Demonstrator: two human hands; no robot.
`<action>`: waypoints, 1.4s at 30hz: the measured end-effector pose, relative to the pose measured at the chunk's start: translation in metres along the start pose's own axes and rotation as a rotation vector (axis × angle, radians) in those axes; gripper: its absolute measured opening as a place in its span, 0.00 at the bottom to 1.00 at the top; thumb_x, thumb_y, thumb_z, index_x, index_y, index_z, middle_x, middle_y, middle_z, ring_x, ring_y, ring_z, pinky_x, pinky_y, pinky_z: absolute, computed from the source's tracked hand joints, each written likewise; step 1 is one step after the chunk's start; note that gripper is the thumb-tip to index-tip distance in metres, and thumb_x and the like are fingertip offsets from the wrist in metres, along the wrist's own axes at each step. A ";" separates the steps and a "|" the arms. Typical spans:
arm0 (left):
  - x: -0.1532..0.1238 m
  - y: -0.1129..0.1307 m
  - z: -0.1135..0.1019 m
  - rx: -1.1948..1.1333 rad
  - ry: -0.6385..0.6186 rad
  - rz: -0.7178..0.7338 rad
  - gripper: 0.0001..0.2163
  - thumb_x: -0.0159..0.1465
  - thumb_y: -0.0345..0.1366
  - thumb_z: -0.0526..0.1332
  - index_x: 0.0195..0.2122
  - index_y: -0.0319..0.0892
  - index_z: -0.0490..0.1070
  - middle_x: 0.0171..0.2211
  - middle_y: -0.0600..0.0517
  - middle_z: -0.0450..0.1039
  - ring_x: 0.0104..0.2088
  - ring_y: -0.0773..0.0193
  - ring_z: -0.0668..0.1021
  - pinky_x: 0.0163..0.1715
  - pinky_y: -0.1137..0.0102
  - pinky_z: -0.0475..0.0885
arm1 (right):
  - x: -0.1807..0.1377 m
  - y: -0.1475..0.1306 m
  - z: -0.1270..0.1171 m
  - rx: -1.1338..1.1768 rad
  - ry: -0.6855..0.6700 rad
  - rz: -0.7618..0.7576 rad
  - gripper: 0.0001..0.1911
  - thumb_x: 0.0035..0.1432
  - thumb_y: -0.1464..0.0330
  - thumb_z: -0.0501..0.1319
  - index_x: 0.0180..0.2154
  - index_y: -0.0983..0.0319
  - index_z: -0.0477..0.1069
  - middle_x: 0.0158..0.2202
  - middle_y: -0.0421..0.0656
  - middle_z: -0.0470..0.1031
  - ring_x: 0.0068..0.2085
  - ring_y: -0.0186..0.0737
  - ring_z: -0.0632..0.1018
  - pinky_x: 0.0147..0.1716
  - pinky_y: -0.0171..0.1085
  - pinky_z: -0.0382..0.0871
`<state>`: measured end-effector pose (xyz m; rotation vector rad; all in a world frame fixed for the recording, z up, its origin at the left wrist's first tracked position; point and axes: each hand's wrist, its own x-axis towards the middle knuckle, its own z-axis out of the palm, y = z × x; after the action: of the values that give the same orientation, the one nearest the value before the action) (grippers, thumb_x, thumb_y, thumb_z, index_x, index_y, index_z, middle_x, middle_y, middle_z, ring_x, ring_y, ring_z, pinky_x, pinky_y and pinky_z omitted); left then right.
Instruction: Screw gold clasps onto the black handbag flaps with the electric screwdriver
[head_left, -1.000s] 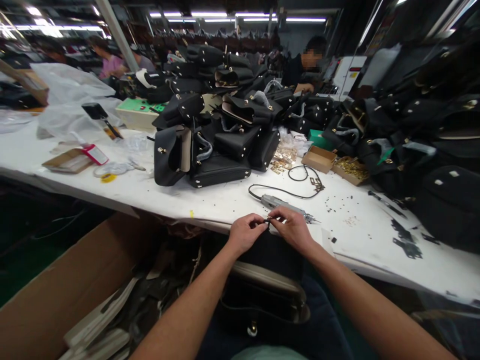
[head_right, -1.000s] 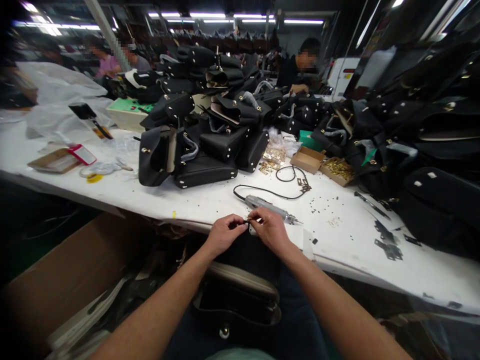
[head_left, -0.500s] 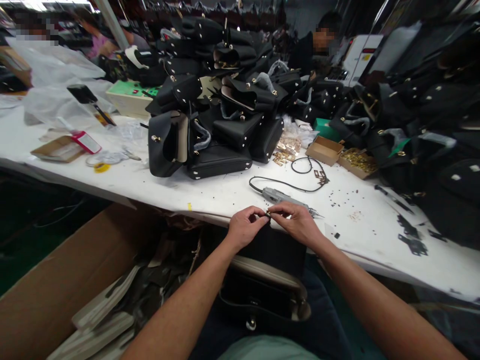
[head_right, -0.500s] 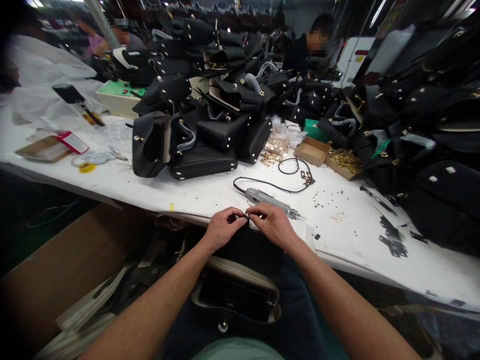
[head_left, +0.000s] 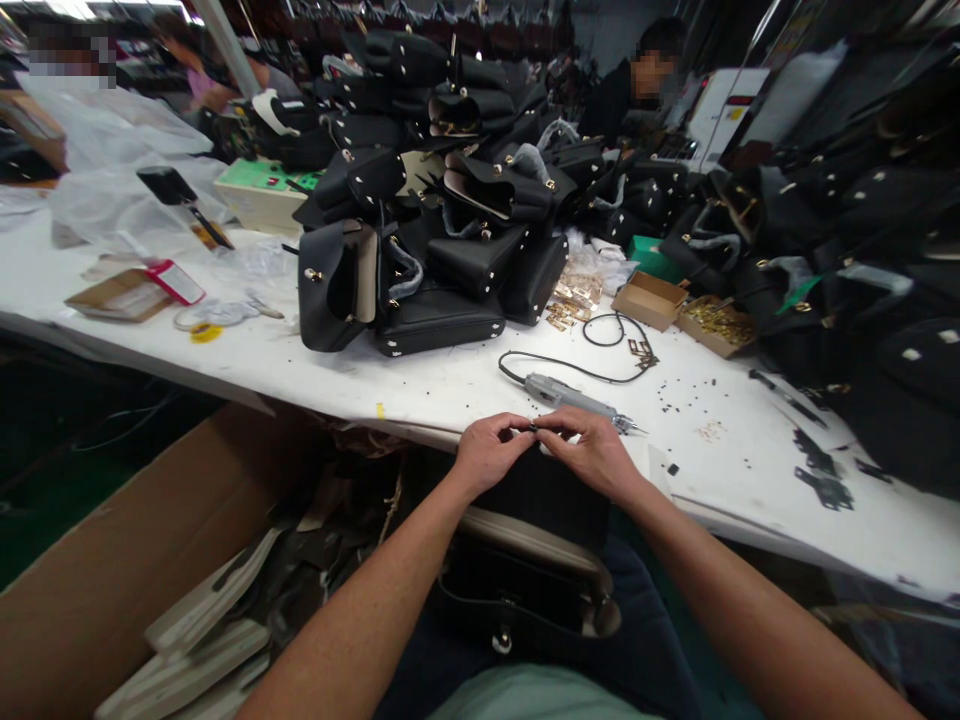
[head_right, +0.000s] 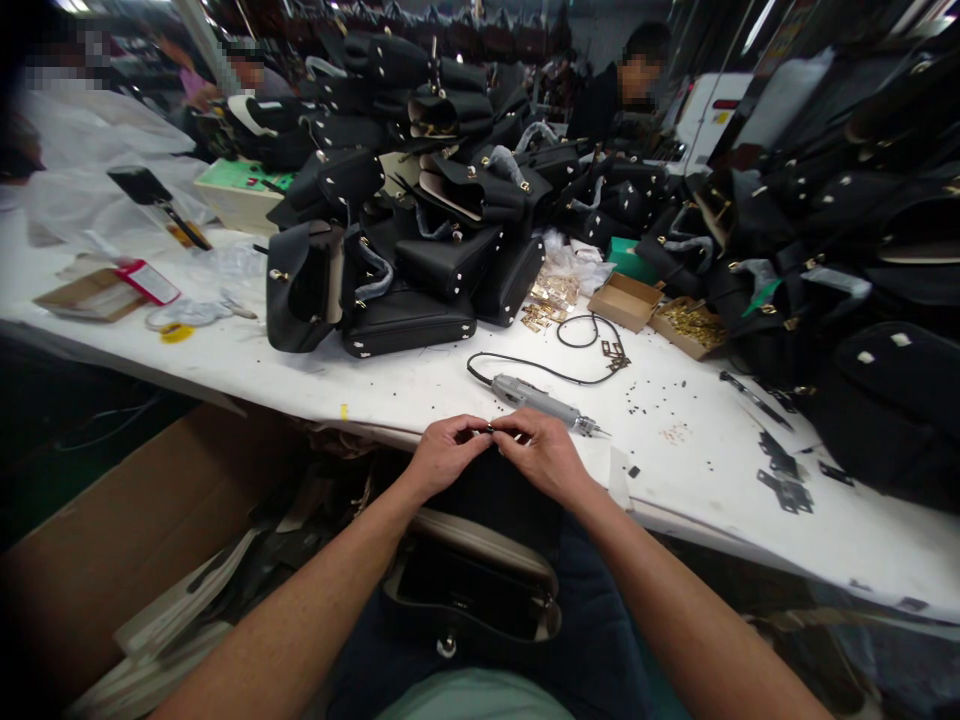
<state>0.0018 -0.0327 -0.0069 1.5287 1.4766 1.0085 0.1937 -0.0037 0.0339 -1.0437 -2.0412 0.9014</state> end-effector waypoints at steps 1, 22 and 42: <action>0.000 0.001 -0.001 -0.009 -0.007 0.003 0.14 0.61 0.46 0.65 0.43 0.44 0.81 0.32 0.53 0.80 0.30 0.65 0.77 0.33 0.72 0.71 | 0.000 0.000 0.001 -0.011 0.011 0.001 0.09 0.62 0.66 0.62 0.41 0.57 0.81 0.37 0.43 0.81 0.37 0.42 0.79 0.36 0.39 0.71; 0.008 0.009 0.002 -0.031 0.005 -0.077 0.11 0.61 0.41 0.61 0.36 0.43 0.82 0.32 0.54 0.81 0.34 0.63 0.79 0.35 0.72 0.71 | 0.009 0.009 0.015 -0.059 0.073 0.072 0.09 0.58 0.68 0.60 0.35 0.60 0.81 0.30 0.41 0.80 0.30 0.39 0.77 0.33 0.36 0.70; 0.019 0.004 0.003 0.095 -0.047 -0.093 0.12 0.61 0.43 0.61 0.33 0.45 0.82 0.28 0.54 0.79 0.30 0.63 0.77 0.28 0.73 0.67 | 0.016 0.021 0.009 0.225 -0.086 0.361 0.12 0.56 0.63 0.62 0.37 0.62 0.81 0.25 0.40 0.77 0.26 0.37 0.76 0.27 0.33 0.69</action>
<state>0.0061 -0.0138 -0.0034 1.5248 1.5675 0.8535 0.1876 0.0164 0.0157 -1.2868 -1.7944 1.3465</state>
